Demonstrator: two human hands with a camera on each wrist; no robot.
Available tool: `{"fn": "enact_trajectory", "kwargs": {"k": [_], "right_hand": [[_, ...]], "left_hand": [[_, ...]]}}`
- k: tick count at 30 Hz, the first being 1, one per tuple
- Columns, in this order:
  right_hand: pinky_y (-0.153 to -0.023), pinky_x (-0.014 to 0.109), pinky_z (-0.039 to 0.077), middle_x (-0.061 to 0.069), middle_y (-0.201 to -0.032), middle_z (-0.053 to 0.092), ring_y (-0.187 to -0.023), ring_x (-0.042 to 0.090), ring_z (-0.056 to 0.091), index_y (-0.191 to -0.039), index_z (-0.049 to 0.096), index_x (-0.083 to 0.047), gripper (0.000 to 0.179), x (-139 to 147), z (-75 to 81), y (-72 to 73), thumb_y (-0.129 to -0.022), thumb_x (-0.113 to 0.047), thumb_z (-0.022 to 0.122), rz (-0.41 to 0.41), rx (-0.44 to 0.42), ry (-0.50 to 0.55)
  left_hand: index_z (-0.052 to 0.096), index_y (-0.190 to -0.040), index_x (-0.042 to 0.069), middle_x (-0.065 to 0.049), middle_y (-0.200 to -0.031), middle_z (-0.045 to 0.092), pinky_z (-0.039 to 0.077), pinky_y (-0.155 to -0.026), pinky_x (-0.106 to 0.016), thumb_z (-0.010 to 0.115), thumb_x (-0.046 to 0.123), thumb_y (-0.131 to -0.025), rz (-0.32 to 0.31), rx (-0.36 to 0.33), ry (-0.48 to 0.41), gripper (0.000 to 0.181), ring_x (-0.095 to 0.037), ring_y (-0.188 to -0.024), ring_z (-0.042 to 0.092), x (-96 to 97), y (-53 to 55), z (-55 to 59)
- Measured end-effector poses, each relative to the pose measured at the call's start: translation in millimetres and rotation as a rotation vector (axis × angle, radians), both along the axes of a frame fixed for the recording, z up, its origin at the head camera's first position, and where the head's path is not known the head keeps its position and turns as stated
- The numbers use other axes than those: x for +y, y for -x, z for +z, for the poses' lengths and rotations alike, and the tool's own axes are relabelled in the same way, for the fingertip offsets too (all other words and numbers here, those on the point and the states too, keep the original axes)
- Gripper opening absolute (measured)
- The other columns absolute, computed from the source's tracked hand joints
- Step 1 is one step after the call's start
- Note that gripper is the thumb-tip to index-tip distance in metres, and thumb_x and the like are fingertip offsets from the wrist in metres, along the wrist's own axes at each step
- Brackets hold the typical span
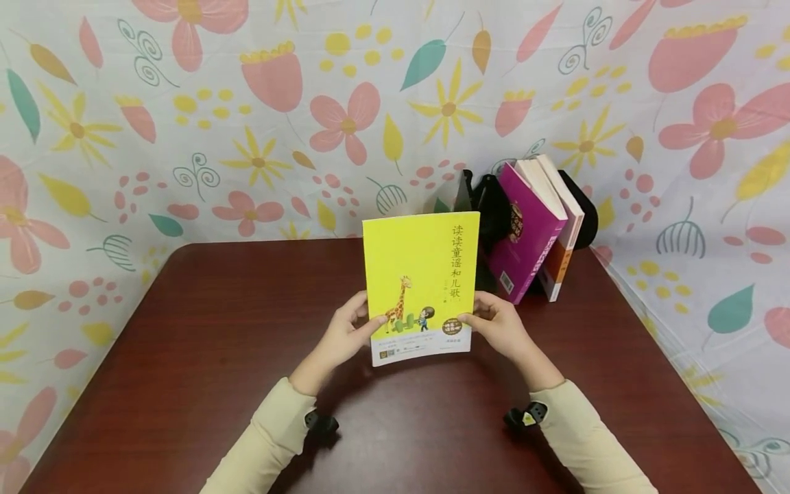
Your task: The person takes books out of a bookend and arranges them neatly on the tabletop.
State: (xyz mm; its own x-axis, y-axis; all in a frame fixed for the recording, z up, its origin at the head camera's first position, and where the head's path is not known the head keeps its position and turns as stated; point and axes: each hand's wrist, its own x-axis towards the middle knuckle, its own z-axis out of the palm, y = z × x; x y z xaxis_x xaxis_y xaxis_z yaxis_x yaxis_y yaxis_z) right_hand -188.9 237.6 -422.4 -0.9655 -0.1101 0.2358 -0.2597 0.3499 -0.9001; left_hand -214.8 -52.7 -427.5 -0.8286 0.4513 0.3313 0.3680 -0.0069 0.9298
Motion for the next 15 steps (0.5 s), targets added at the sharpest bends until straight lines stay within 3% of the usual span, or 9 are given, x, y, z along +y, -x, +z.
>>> {"fn": "enact_trajectory", "kwargs": {"k": [8,15], "right_hand": [[-0.064,0.031,0.057,0.019,-0.085,0.068,-0.071,0.012,0.065,-0.111,0.064,0.007,0.028,-17.2,3.7,5.0,-0.084,0.003,0.070,-0.002,-0.056,0.018],[-0.064,0.035,0.057,0.021,-0.087,0.069,-0.071,0.012,0.065,-0.113,0.063,0.008,0.032,-29.8,1.6,6.6,-0.083,0.003,0.070,-0.015,-0.084,0.047]], "left_hand": [[0.047,-0.135,0.000,-0.031,-0.103,0.065,0.057,-0.055,-0.045,0.059,0.000,-0.093,0.001,-0.088,-0.013,0.043,-0.040,-0.079,0.069,-17.6,3.9,3.8],[0.044,-0.138,0.003,-0.029,-0.105,0.065,0.057,-0.055,-0.041,0.059,0.002,-0.094,0.029,-0.103,0.022,0.046,-0.031,-0.078,0.071,-25.1,6.9,4.0]]}}
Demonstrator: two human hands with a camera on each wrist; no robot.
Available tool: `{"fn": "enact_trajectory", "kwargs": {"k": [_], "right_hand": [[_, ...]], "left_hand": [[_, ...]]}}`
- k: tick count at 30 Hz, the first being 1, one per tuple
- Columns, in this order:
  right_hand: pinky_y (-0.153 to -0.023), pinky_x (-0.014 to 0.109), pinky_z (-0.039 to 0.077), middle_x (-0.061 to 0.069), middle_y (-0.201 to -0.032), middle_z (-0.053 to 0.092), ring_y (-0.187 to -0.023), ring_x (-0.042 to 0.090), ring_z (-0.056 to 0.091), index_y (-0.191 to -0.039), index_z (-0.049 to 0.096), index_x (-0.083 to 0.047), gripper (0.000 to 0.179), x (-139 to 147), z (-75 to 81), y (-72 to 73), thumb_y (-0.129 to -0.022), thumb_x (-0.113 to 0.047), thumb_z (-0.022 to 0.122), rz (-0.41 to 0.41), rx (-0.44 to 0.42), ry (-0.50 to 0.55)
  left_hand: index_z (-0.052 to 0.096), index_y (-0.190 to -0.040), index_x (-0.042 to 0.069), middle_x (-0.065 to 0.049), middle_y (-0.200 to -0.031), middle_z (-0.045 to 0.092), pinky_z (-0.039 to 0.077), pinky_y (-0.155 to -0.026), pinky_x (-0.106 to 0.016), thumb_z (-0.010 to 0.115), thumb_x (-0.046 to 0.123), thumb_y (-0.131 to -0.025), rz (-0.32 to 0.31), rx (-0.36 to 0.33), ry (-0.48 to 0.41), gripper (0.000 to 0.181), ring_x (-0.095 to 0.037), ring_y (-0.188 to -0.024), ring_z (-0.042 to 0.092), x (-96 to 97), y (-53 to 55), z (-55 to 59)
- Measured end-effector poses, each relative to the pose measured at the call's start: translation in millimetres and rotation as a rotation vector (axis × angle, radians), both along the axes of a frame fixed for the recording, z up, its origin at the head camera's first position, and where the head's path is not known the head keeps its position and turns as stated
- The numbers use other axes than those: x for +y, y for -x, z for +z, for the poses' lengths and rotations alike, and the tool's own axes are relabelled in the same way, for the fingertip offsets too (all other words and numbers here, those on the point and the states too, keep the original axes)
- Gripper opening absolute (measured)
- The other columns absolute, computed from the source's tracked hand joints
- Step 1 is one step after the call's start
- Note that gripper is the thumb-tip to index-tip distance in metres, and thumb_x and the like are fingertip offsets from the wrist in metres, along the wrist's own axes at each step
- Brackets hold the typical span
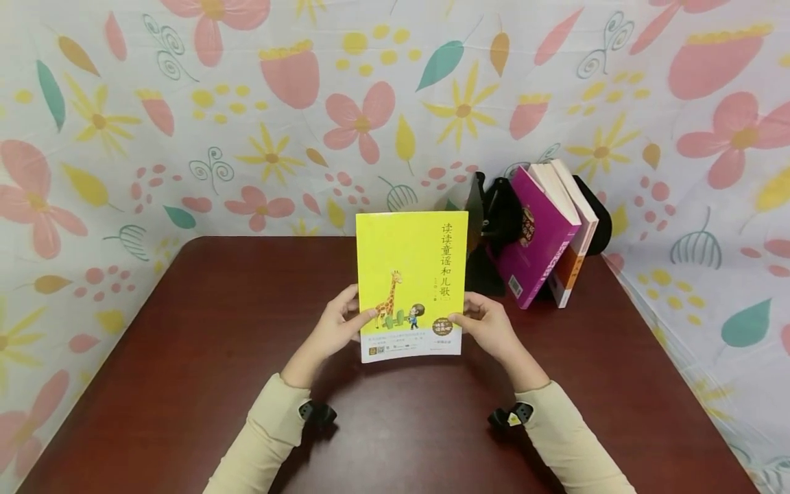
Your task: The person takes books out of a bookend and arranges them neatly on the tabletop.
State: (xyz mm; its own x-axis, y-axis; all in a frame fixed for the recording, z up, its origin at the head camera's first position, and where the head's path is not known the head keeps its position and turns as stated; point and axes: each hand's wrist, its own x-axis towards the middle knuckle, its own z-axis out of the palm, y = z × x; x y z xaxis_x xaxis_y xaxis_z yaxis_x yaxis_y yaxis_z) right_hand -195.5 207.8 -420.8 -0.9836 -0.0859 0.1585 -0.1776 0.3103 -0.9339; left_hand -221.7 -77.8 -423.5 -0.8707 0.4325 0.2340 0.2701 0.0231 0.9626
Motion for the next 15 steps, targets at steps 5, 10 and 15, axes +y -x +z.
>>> {"fn": "enact_trajectory", "kwargs": {"k": [5,10,15], "right_hand": [[-0.062,0.033,0.057,0.021,-0.085,0.068,-0.068,0.012,0.063,-0.111,0.064,0.008,0.028,-8.6,-3.0,3.8,-0.083,0.004,0.070,-0.019,0.007,-0.004],[-0.061,0.030,0.056,0.018,-0.085,0.068,-0.069,0.014,0.062,-0.111,0.065,0.007,0.027,-16.1,-5.5,5.2,-0.084,0.003,0.068,-0.044,-0.026,-0.008],[-0.061,0.029,0.056,0.018,-0.087,0.069,-0.072,0.017,0.063,-0.113,0.064,0.007,0.029,-19.8,-6.9,8.0,-0.084,0.004,0.068,-0.047,-0.046,0.005]], "left_hand": [[0.045,-0.137,0.005,-0.027,-0.102,0.066,0.057,-0.053,-0.040,0.059,0.005,-0.095,0.040,-0.002,0.035,0.045,-0.028,-0.076,0.071,-4.9,1.7,-0.4],[0.045,-0.138,0.006,-0.026,-0.102,0.066,0.057,-0.054,-0.038,0.059,0.009,-0.095,0.067,-0.009,0.068,0.045,-0.029,-0.077,0.070,-9.4,1.2,-2.5],[0.045,-0.138,0.006,-0.027,-0.103,0.066,0.056,-0.052,-0.036,0.060,0.010,-0.095,0.093,-0.016,0.074,0.046,-0.030,-0.077,0.070,-12.1,3.3,-3.8]]}}
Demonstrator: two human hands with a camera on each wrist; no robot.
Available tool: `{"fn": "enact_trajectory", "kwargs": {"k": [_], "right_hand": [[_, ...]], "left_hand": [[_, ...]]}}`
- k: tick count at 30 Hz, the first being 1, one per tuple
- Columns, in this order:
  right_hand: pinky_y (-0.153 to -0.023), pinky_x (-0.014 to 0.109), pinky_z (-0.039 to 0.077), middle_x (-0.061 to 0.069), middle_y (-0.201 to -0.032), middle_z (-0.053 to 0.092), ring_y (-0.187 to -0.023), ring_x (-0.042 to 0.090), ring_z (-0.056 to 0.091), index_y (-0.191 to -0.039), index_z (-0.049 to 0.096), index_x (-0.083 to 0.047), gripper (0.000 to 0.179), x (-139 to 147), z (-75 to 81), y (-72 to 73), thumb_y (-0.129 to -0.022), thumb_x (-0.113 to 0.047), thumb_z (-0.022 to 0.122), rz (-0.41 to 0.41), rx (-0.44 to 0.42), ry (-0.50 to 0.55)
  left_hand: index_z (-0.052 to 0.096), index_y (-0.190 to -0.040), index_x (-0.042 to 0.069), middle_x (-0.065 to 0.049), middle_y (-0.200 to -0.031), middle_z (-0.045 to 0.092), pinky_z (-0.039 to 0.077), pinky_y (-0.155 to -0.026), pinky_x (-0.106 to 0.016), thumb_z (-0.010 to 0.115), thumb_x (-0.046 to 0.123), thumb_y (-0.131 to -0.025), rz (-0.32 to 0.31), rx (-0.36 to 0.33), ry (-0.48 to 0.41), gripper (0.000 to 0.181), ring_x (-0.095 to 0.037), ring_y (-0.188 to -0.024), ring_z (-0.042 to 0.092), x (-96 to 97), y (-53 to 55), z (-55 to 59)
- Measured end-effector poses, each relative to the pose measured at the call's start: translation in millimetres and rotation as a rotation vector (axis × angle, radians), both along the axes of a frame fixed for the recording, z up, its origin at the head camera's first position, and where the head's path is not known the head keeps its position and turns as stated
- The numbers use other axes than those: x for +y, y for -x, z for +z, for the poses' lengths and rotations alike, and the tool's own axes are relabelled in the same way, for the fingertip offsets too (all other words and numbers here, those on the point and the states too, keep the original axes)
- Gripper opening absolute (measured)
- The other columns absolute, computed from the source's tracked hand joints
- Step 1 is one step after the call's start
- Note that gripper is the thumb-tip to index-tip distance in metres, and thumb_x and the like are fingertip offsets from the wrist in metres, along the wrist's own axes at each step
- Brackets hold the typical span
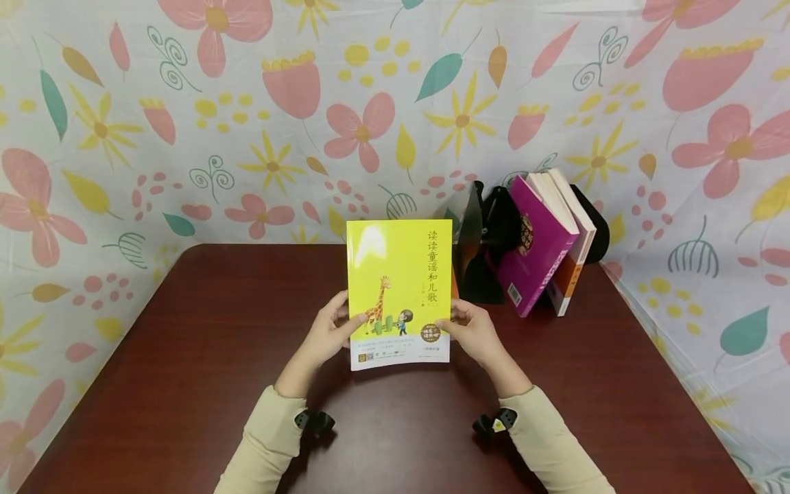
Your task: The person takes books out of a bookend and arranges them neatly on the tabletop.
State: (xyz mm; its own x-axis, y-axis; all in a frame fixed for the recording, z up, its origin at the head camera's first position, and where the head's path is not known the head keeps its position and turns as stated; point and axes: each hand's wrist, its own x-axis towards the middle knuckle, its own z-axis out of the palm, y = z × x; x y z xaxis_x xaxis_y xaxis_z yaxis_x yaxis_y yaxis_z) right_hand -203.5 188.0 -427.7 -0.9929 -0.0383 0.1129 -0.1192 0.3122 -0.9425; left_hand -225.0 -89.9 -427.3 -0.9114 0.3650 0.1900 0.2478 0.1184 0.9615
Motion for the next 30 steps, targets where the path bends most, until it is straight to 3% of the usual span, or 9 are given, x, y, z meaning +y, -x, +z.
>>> {"fn": "enact_trajectory", "kwargs": {"k": [13,23,30], "right_hand": [[-0.061,0.029,0.057,0.016,-0.086,0.069,-0.073,0.018,0.066,-0.113,0.064,0.008,0.029,-18.0,-5.5,5.7,-0.084,0.004,0.068,0.022,-0.038,0.042],[-0.060,0.036,0.058,0.017,-0.087,0.068,-0.073,0.018,0.066,-0.117,0.063,0.008,0.034,-31.4,-11.7,11.0,-0.083,0.004,0.069,0.039,-0.052,0.035],[-0.061,0.034,0.058,0.018,-0.092,0.069,-0.077,0.021,0.068,-0.118,0.063,0.007,0.034,-45.5,-16.1,12.1,-0.085,0.003,0.068,0.058,-0.095,0.080]], "left_hand": [[0.049,-0.137,0.008,-0.023,-0.102,0.066,0.053,-0.050,-0.030,0.063,0.011,-0.093,0.117,-0.104,0.029,0.046,-0.022,-0.072,0.068,-12.7,4.3,1.8],[0.050,-0.136,0.009,-0.018,-0.094,0.064,0.053,-0.052,-0.031,0.064,0.010,-0.092,0.190,-0.162,0.068,0.047,-0.018,-0.066,0.064,-23.2,7.7,2.2],[0.048,-0.138,0.005,-0.018,-0.092,0.060,0.054,-0.056,-0.031,0.062,0.008,-0.093,0.209,-0.198,0.104,0.048,-0.018,-0.068,0.064,-34.8,9.8,0.9]]}}
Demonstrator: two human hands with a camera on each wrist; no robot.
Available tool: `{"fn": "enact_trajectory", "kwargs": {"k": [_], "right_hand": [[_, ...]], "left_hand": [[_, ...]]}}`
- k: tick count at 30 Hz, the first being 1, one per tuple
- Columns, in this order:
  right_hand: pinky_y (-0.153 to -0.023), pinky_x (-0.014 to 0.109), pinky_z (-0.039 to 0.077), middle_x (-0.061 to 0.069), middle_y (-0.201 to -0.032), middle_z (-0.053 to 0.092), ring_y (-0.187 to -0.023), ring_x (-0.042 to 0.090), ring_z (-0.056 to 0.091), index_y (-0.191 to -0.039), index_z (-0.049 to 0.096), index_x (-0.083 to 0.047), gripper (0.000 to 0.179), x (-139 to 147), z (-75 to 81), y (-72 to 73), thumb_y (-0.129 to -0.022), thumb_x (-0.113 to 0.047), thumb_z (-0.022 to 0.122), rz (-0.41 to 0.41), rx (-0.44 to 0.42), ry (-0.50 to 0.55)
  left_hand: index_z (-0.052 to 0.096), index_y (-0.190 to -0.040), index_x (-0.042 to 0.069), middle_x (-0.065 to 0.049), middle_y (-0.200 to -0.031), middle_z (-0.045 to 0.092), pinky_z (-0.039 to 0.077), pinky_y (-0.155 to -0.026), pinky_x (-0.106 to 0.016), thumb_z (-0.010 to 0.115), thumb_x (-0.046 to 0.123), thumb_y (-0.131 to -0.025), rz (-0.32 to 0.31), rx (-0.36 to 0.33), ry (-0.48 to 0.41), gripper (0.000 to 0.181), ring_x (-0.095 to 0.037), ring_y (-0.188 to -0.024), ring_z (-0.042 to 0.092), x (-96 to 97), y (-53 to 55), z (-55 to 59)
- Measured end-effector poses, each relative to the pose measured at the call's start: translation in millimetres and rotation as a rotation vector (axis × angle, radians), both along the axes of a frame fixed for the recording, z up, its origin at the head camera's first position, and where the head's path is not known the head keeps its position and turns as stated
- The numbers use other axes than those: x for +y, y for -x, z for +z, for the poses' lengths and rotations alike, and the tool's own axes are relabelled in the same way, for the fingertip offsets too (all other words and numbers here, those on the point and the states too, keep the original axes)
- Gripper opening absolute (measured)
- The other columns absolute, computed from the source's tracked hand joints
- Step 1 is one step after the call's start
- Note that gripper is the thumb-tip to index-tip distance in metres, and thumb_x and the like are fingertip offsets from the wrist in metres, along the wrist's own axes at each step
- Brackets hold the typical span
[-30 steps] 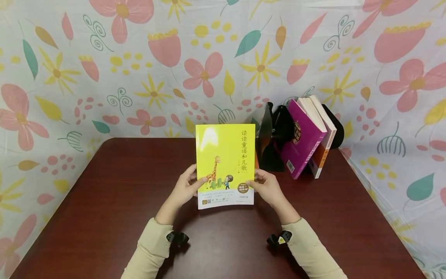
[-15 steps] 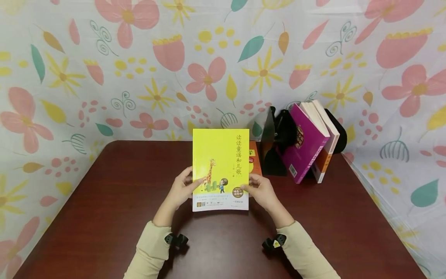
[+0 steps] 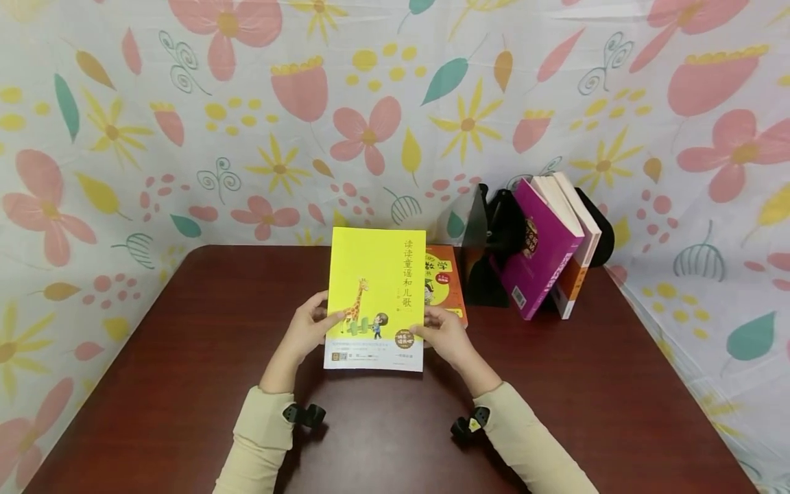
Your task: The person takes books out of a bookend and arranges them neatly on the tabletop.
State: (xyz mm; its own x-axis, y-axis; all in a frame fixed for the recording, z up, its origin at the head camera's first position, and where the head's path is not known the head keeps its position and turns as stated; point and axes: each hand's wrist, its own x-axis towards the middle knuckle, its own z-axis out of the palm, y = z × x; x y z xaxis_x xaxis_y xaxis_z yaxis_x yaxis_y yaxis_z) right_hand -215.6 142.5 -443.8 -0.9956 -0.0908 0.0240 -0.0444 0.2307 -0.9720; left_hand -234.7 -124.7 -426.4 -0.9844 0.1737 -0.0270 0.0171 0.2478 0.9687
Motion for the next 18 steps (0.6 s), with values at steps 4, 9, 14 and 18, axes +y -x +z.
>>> {"fn": "enact_trajectory", "kwargs": {"k": [4,9,14,18], "right_hand": [[-0.060,0.034,0.058,0.017,-0.090,0.069,-0.076,0.020,0.067,-0.117,0.064,0.006,0.032,-7.7,-1.9,0.9,-0.084,0.005,0.068,0.001,-0.012,0.000],[-0.059,0.035,0.058,0.018,-0.087,0.068,-0.073,0.021,0.067,-0.112,0.065,0.008,0.029,-16.4,-4.9,3.3,-0.084,0.006,0.068,0.018,-0.021,-0.005],[-0.059,0.036,0.058,0.018,-0.087,0.068,-0.072,0.021,0.067,-0.110,0.065,0.010,0.027,-21.0,-8.3,5.9,-0.084,0.005,0.068,0.027,-0.036,-0.013],[-0.060,0.036,0.058,0.019,-0.088,0.068,-0.073,0.022,0.067,-0.111,0.064,0.011,0.027,-25.5,-8.9,7.9,-0.084,0.006,0.067,0.052,-0.047,-0.014]], "left_hand": [[0.044,-0.140,0.003,-0.020,-0.094,0.059,0.055,-0.058,-0.032,0.056,0.000,-0.091,-0.002,-0.023,0.019,0.050,-0.020,-0.072,0.064,-6.9,0.3,-0.2],[0.042,-0.142,0.001,-0.019,-0.097,0.055,0.056,-0.061,-0.034,0.054,-0.002,-0.091,0.002,-0.075,0.079,0.053,-0.022,-0.076,0.064,-15.4,-0.5,0.8],[0.041,-0.142,-0.002,-0.021,-0.100,0.055,0.057,-0.067,-0.039,0.056,-0.002,-0.091,-0.009,-0.107,0.102,0.053,-0.025,-0.082,0.065,-22.1,1.8,-1.3],[0.041,-0.142,-0.002,-0.022,-0.101,0.056,0.057,-0.070,-0.041,0.058,-0.002,-0.091,-0.002,-0.134,0.110,0.053,-0.026,-0.083,0.065,-28.0,3.1,-3.0]]}}
